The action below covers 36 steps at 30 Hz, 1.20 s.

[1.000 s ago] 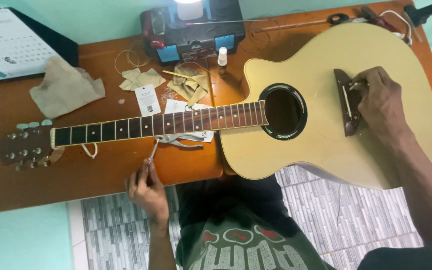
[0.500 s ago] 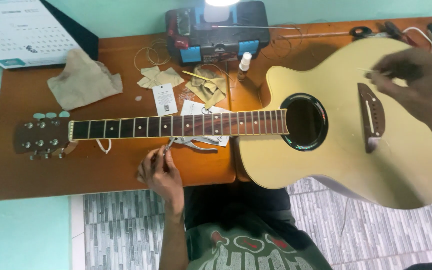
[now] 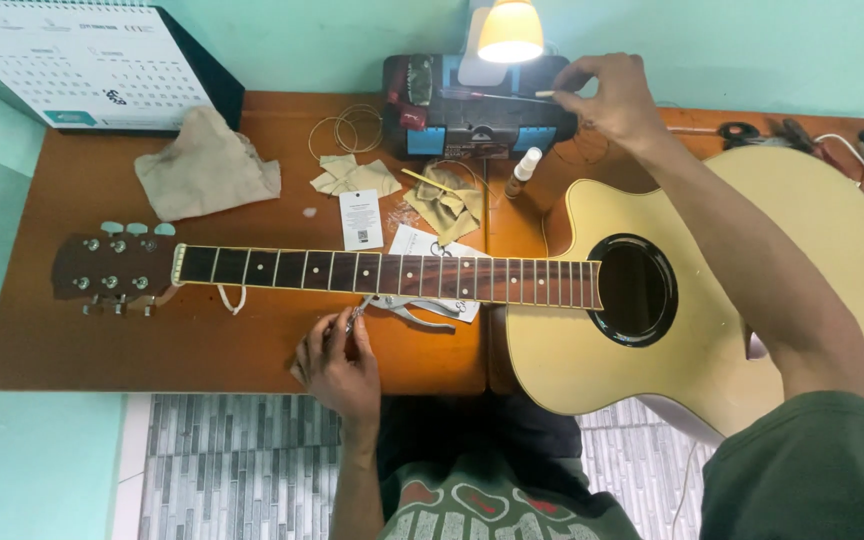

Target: The person is removing old strings and installing new ones on an acoustic guitar at a repair bench.

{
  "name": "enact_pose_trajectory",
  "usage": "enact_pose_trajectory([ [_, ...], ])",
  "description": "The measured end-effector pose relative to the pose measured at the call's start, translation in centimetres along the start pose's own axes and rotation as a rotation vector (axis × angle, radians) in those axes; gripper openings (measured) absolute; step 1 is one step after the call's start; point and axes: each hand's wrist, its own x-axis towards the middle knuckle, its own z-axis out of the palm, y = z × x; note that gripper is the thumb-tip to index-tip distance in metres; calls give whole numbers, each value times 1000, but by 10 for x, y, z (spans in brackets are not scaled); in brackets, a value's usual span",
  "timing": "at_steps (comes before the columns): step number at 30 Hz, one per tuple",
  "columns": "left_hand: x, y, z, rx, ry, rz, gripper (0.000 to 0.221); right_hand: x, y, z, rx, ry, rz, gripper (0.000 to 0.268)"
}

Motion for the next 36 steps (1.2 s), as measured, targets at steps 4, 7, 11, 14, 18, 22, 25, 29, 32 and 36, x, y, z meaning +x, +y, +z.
enact_pose_trajectory([
  [4, 3, 2, 2, 7, 1, 3, 17, 12, 37, 5, -243, -47, -103, 9],
  [7, 2, 4, -1, 12, 7, 11, 17, 14, 44, 4, -198, -66, -106, 12],
  [11, 7, 12, -8, -4, 5, 9, 17, 8, 48, -6, -244, -70, -84, 31],
  [14, 10, 14, -13, -93, 34, 54, 29, -26, 7, -52, -265, -34, -224, 20],
  [18, 4, 13, -10, -419, 102, 80, 29, -113, -47, -130, -223, -30, -328, 12],
  [22, 6, 14, -14, -282, 187, 67, 25, -205, -43, -164, -379, -33, 68, 11],
  [25, 0, 0, -4, -321, 195, 83, 24, -253, -9, -154, -272, 4, 220, 20],
  [29, 3, 16, -17, -398, 178, 89, 16, -276, 6, -133, -4, 111, 429, 26],
  [32, -2, 4, -15, -355, 180, 53, 23, -277, 2, -129, 23, 139, 377, 19],
  [36, -6, 3, -12, -425, 168, 22, 22, -278, 16, -126, 7, 132, 334, 7],
])
